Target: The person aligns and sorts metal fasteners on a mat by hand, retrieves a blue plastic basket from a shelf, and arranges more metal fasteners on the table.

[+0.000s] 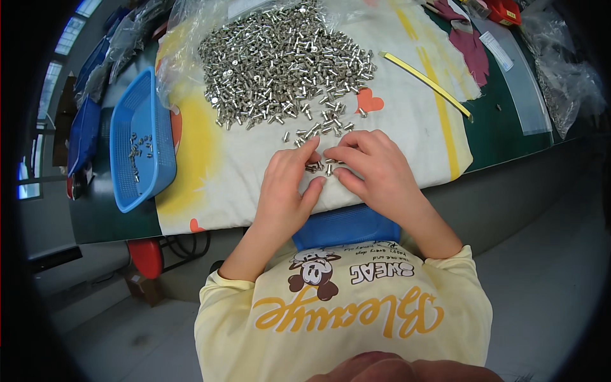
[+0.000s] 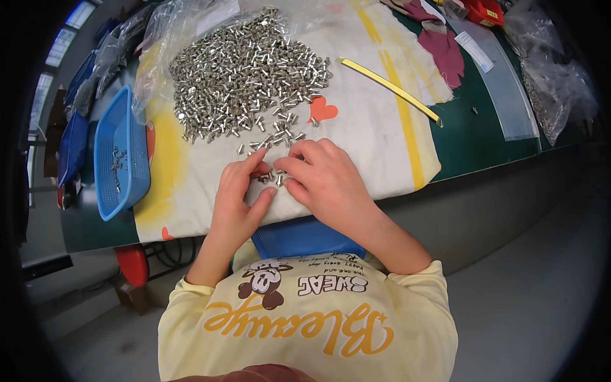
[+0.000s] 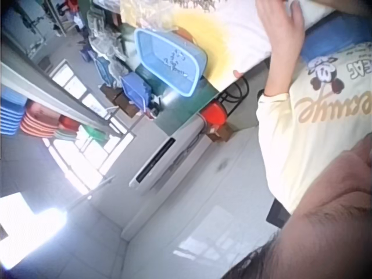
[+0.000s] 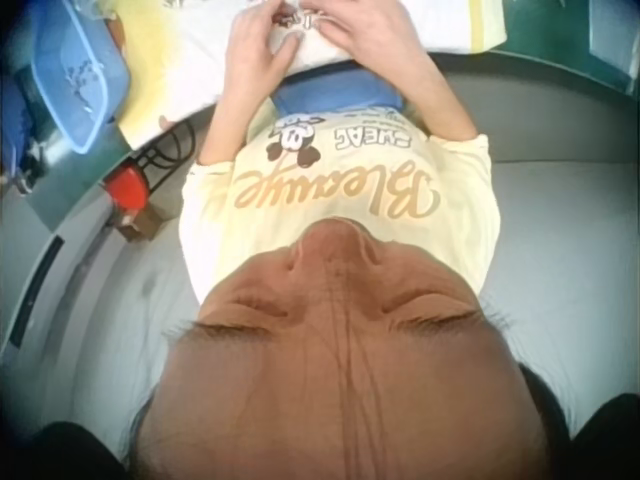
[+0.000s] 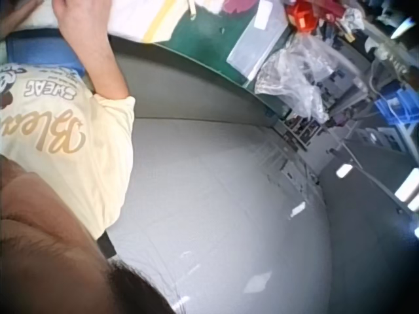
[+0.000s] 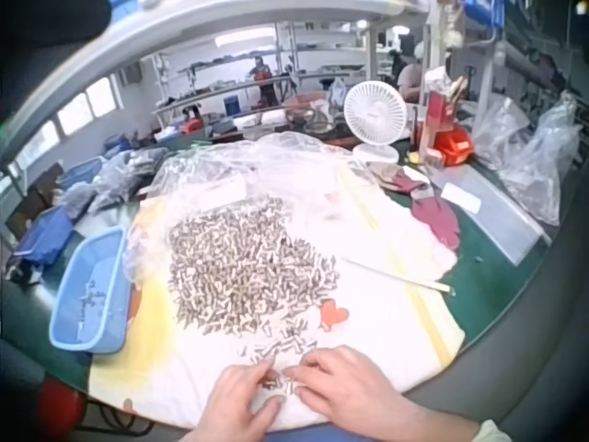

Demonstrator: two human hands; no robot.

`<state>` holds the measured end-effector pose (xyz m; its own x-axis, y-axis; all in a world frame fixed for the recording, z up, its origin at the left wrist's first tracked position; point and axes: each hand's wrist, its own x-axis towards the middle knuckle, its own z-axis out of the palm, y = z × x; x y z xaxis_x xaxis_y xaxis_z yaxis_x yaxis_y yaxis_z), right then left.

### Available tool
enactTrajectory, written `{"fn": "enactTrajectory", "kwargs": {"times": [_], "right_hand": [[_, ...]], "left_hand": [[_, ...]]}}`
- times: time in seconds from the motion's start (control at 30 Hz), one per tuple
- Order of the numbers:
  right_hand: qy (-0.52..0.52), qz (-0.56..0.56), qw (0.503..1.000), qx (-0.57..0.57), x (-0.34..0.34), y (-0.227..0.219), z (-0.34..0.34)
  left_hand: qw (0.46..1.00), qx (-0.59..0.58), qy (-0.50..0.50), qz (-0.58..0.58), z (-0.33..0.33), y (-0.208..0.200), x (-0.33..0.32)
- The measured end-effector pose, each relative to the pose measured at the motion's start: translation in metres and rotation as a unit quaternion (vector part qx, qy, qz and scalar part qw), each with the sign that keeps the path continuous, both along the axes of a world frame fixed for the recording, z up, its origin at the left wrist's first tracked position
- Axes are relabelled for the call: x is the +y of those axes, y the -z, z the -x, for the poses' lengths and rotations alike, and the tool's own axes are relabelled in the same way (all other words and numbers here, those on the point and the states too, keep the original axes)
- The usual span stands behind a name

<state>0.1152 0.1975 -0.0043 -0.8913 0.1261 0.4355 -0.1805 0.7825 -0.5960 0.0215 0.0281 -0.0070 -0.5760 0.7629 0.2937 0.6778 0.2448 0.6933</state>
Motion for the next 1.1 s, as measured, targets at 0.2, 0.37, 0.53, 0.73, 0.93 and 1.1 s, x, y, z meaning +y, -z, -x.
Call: {"fn": "enactTrajectory", "kwargs": {"times": [0.2, 0.37, 0.53, 0.73, 0.93, 1.1], "right_hand": [[0.041, 0.000, 0.999, -0.015, -0.001, 0.004, -0.002], [0.021, 0.007, 1.000, -0.021, -0.002, 0.002, -0.009], [0.026, 0.015, 0.999, -0.020, -0.003, 0.000, -0.011], [0.024, 0.019, 0.999, -0.019, -0.003, 0.000, -0.009], [0.017, -0.007, 1.000, -0.004, -0.009, 0.003, -0.004], [0.023, -0.016, 1.000, -0.007, -0.008, 0.004, -0.004]], "left_hand": [[1.000, -0.009, 0.008, 0.010, 0.001, -0.002, 0.000], [0.999, -0.034, 0.025, -0.007, 0.000, 0.002, -0.003], [1.000, -0.003, 0.013, 0.006, -0.002, -0.003, -0.004], [1.000, -0.018, 0.001, 0.011, 0.002, -0.003, -0.006], [1.000, -0.028, 0.000, 0.006, 0.001, -0.003, -0.005], [0.999, -0.040, 0.007, -0.004, 0.001, -0.001, -0.007]]}}
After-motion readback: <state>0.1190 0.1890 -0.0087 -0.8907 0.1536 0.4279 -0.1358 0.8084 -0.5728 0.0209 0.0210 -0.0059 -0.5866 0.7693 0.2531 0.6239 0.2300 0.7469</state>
